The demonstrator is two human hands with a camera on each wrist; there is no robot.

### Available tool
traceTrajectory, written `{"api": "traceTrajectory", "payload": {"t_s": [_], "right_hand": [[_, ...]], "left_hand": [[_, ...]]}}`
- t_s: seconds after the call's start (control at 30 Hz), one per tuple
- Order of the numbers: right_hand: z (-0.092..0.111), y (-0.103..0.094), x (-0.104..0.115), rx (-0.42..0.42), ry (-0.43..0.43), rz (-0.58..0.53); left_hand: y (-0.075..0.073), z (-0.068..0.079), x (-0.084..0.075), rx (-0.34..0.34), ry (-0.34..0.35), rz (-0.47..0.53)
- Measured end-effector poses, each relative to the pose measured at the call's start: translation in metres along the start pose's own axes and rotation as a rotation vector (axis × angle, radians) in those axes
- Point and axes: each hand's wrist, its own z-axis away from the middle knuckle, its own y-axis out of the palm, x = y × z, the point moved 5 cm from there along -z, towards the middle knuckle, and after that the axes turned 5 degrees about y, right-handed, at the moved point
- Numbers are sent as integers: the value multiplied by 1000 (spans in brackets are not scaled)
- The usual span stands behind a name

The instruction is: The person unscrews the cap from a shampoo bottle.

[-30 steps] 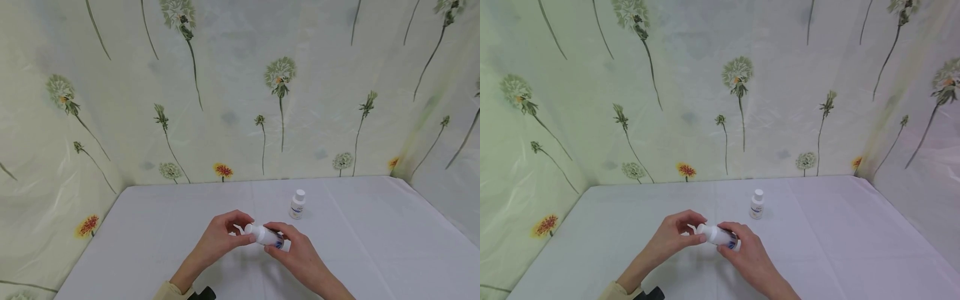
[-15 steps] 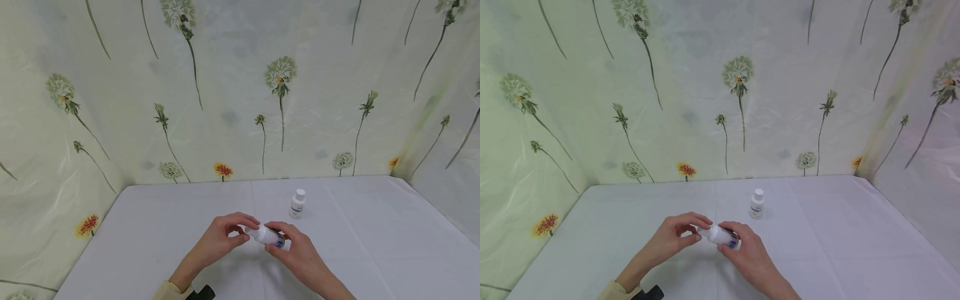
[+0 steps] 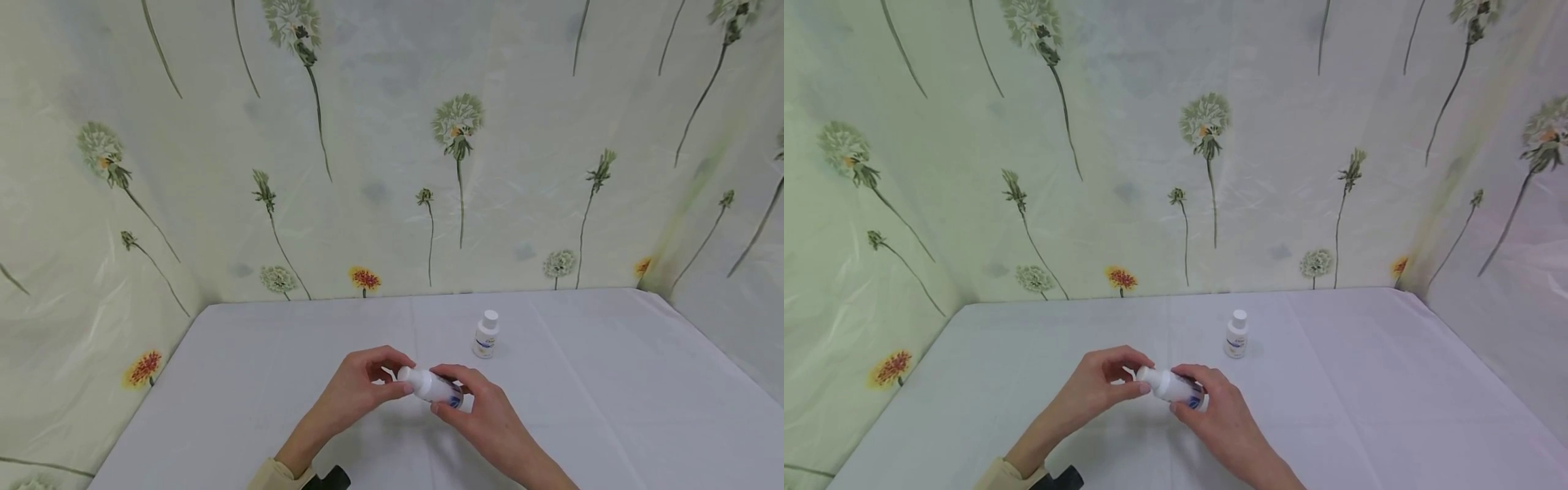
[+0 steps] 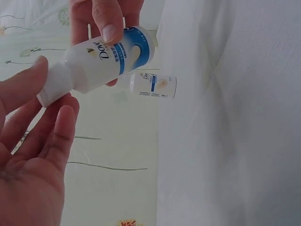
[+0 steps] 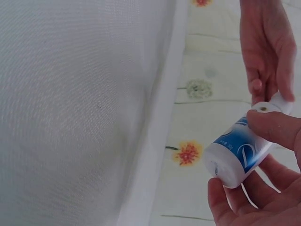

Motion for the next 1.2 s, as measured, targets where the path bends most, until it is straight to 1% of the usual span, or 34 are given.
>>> {"api": "traceTrajectory", "payload": {"t_s": [0.23, 0.33, 0.4, 0.47, 0.57, 0.67, 0.73, 0.83, 1.03, 1.2], "right_hand": [[0, 1, 0, -3, 0, 2], [1, 1, 0, 0, 1, 0], [1, 1, 0, 4, 3, -1], [0, 1, 0, 7, 4, 0], [0, 1, -1, 11, 7, 2], [0, 1, 0, 10, 15, 3], [1, 1, 0, 10, 12, 3], [1, 1, 1, 9, 3, 5], [1, 1, 1, 5, -13, -2], [1, 1, 0, 8, -12, -6]], "left_hand": [[-1, 0, 2, -28, -65, 24], [-1, 1, 3, -29, -73, 32], [-1, 1, 4, -25, -65, 34], [0, 1, 3, -11, -37, 32], [1, 0, 0, 28, 42, 30], [4, 0, -4, 84, 121, 42], [5, 1, -6, 110, 145, 51], [6, 1, -6, 125, 140, 60], [6, 1, -3, 104, 121, 68], [5, 0, -2, 102, 99, 43]]}}
